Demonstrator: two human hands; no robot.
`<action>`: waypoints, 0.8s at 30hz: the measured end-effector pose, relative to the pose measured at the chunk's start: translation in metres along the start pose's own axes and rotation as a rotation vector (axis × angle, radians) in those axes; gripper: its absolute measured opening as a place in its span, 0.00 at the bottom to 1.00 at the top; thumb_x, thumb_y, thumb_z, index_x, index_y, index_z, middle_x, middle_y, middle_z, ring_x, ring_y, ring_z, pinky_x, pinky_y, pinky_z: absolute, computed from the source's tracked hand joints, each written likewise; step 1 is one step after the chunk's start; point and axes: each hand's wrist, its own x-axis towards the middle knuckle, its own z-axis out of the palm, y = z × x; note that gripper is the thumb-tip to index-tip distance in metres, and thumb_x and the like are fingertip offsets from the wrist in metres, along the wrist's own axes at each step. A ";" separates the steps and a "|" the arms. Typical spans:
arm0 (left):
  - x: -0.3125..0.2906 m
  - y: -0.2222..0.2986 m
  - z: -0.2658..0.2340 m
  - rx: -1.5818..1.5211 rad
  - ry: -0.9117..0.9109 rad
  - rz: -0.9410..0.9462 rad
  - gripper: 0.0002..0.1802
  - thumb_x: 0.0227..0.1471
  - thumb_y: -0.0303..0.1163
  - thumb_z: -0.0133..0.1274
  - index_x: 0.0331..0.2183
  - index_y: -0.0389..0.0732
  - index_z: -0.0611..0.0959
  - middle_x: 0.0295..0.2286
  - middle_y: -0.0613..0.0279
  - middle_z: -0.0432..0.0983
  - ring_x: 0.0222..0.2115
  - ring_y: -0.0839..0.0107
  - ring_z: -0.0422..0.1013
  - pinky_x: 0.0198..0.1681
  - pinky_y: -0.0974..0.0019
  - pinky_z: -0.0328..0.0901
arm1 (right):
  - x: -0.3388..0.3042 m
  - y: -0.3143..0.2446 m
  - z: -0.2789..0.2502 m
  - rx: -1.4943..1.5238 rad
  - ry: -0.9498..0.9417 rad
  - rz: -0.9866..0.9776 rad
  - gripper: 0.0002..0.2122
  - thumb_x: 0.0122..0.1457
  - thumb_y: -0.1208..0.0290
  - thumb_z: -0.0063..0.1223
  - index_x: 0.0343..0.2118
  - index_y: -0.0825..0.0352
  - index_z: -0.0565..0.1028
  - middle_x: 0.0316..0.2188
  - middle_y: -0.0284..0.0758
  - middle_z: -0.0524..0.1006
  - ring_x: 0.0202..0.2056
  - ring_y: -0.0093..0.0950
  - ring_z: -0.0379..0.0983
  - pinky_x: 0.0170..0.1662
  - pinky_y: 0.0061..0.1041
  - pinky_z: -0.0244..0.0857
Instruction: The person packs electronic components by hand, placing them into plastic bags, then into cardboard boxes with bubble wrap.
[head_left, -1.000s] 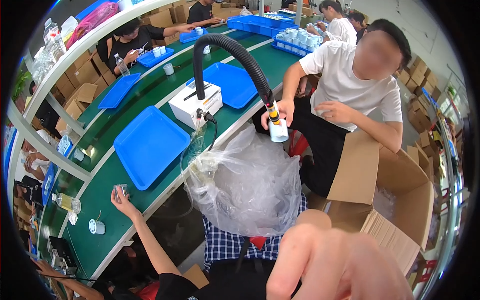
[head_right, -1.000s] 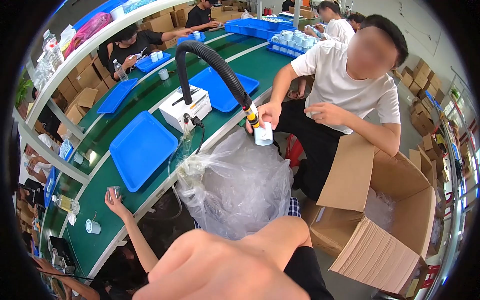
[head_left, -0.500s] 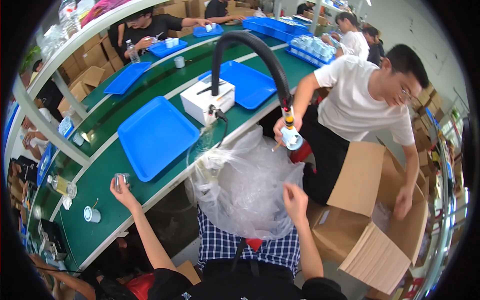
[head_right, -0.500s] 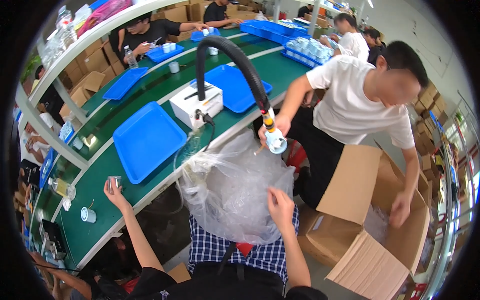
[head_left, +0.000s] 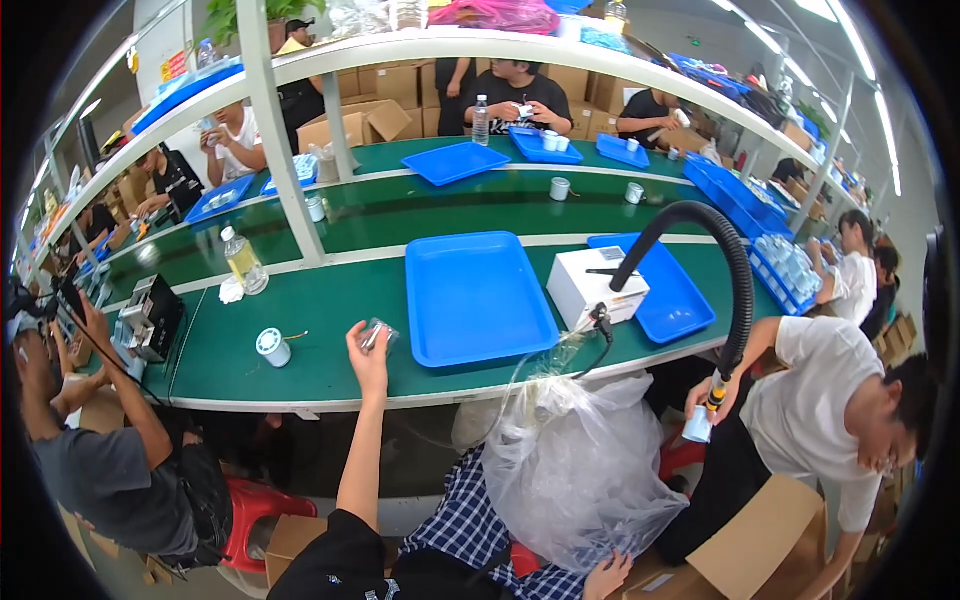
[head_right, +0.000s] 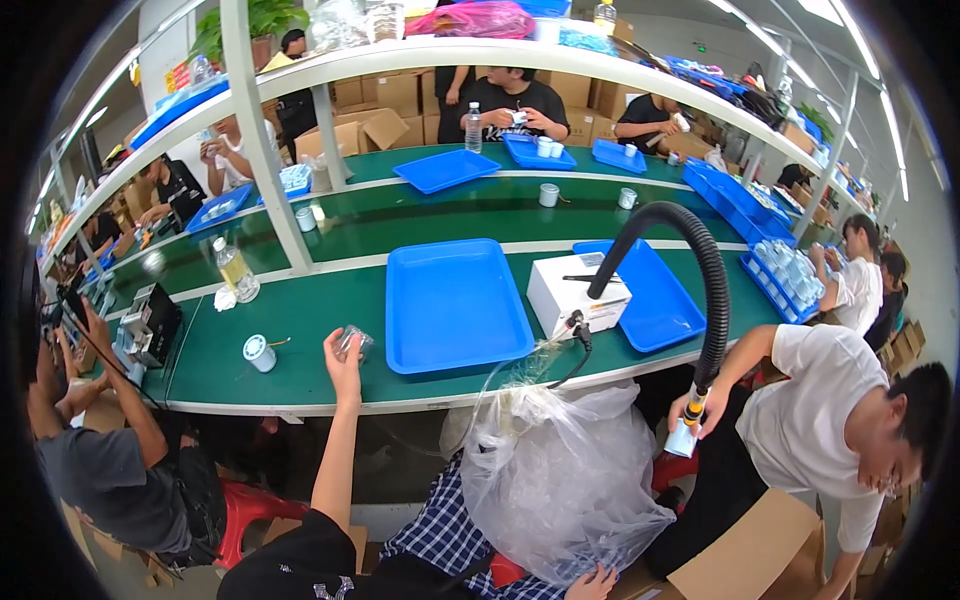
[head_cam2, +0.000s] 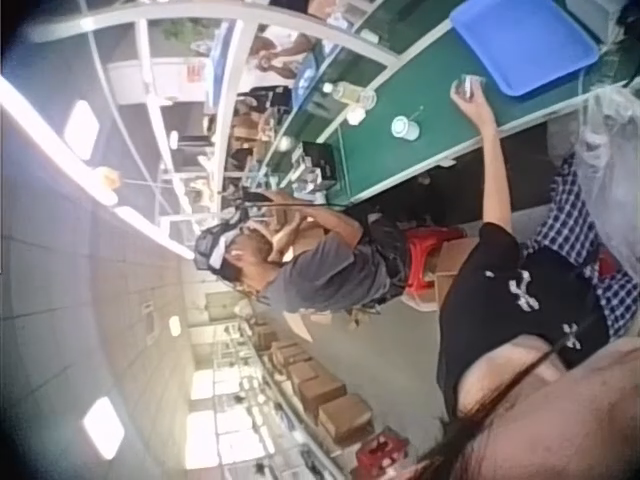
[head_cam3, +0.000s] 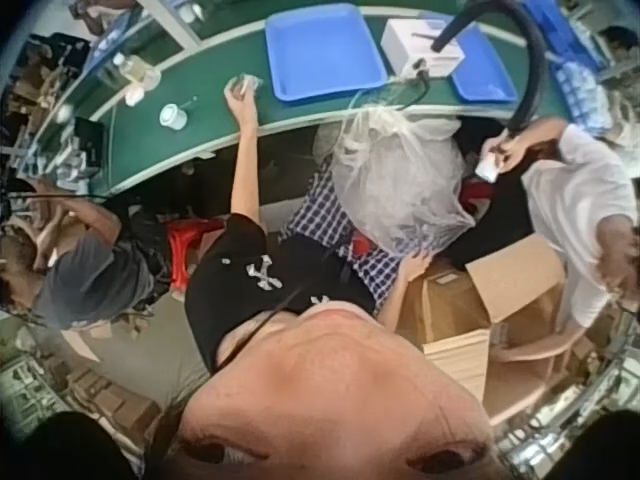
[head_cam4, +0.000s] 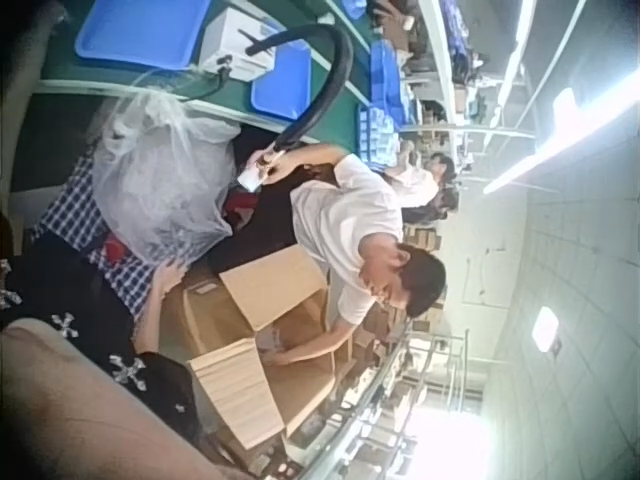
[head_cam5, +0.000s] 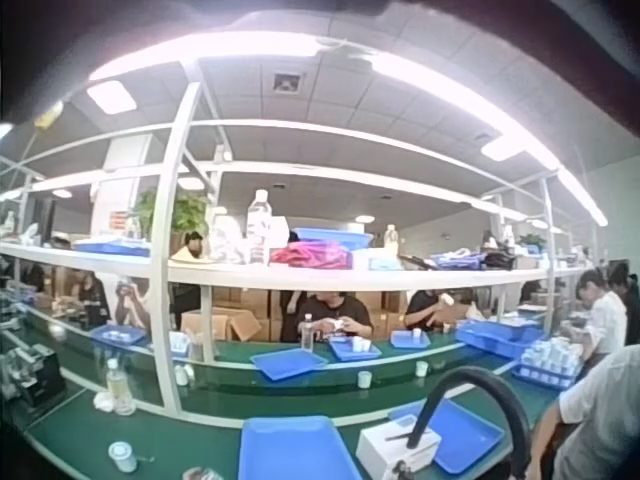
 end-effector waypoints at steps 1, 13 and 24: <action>-0.001 0.001 0.004 -0.007 -0.014 -0.002 0.25 0.48 0.32 0.56 0.46 0.36 0.65 0.38 0.56 0.67 0.38 0.71 0.68 0.39 0.70 0.65 | 0.003 0.008 0.006 -0.053 -0.025 -0.078 0.17 0.53 0.63 0.46 0.45 0.63 0.71 0.48 0.46 0.67 0.48 0.44 0.63 0.48 0.39 0.61; 0.002 -0.003 0.010 0.051 -0.026 0.049 0.25 0.48 0.32 0.57 0.45 0.35 0.66 0.37 0.55 0.67 0.37 0.72 0.68 0.38 0.71 0.65 | 0.074 0.044 0.071 -0.014 -0.191 0.061 0.24 0.51 0.63 0.47 0.54 0.51 0.64 0.59 0.44 0.53 0.55 0.44 0.55 0.54 0.40 0.54; 0.007 -0.008 0.010 0.135 -0.005 0.047 0.25 0.48 0.38 0.56 0.45 0.39 0.67 0.37 0.60 0.71 0.34 0.76 0.68 0.31 0.75 0.62 | 0.107 0.027 0.071 0.000 -0.278 0.156 0.21 0.52 0.58 0.44 0.50 0.57 0.67 0.56 0.40 0.59 0.53 0.42 0.59 0.52 0.39 0.56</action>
